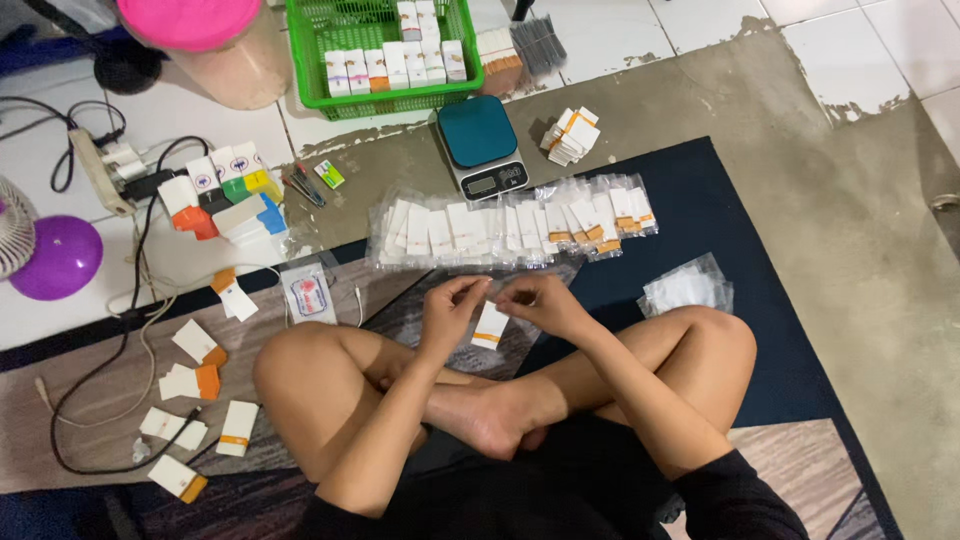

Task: The person sits on the floor and places small white rectangular items with orange labels into plastic bags, one at a time, using their hands.

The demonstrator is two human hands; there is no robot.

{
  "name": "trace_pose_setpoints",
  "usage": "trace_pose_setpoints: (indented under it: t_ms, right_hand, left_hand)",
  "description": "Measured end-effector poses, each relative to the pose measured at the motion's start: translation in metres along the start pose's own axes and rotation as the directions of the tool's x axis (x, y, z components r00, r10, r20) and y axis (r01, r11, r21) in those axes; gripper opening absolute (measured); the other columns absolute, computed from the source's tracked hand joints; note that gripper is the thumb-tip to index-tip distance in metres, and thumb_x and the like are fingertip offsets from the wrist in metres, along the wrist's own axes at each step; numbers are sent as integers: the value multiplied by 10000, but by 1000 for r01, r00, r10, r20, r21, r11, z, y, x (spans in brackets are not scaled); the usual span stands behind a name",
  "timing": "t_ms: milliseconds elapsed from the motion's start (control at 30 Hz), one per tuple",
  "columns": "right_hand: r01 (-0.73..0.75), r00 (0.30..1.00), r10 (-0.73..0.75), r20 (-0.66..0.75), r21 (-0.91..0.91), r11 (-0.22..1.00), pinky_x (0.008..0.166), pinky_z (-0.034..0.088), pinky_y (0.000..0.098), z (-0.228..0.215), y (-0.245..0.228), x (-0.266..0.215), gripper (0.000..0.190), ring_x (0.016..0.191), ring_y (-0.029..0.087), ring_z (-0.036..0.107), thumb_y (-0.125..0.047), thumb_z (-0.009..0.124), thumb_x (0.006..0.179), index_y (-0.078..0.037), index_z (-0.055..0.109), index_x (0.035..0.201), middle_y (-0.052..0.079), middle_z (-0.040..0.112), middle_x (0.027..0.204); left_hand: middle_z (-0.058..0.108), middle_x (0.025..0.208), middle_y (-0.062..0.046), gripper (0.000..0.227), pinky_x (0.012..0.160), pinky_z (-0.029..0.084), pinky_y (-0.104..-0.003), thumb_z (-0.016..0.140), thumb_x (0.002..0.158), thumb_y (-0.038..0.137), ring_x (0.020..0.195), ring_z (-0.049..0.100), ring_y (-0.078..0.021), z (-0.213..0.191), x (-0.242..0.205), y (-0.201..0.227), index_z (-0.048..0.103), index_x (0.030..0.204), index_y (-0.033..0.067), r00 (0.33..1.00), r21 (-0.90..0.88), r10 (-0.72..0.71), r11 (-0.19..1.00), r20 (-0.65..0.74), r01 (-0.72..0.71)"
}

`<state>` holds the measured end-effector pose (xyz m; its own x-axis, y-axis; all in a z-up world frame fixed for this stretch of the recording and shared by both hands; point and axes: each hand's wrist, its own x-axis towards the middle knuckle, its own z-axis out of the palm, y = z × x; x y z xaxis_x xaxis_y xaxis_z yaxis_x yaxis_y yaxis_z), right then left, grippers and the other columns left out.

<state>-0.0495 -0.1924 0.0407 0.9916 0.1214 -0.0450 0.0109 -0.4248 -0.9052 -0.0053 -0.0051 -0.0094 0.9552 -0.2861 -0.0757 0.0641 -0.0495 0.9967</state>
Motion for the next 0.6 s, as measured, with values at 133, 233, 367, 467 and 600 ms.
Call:
trace_pose_setpoints:
  t_ms: [133,233,367,467,600]
  right_hand:
    - [-26,992,37,-123,83,996,607,569,323,-18,0,-4,150,682,188,713,-95,833,846,-72,792,989,118,768,767]
    - [5,965,64,-254,262,965,604,608,285,-29,28,-10,408,657,179,713,-51,842,839,-65,722,1228,128,766,776]
    - [-8,937,215,-275,598,802,584,630,283,-27,74,-27,484,682,155,704,-14,830,830,-19,659,1282,129,769,871]
    - [-47,916,311,-253,703,710,554,608,261,-37,93,-42,274,657,132,695,-32,826,847,18,727,1098,113,762,834]
    - [-26,918,289,-274,683,730,532,556,203,-85,75,-55,114,628,78,661,-7,817,843,-10,756,939,53,748,759]
  left_hand:
    - [795,965,-168,397,820,612,-403,886,830,271,951,744,-248,-1,-2,8,783,1159,75,996,-65,-39,997,75,44]
    - [762,1041,-249,375,736,641,-377,847,885,221,918,730,-286,12,4,-22,754,1130,-47,923,-17,-291,952,251,305]
    - [763,908,-139,281,668,649,-318,865,857,163,767,724,-189,48,10,-27,784,1062,-12,912,-184,-344,904,223,385]
    - [763,821,-89,238,649,628,-260,881,839,182,707,715,-132,84,15,-27,808,1008,32,916,-221,-338,897,215,383]
    - [762,848,-82,272,676,598,-280,907,814,174,765,662,-120,135,12,12,809,1021,28,947,-205,-272,930,168,304]
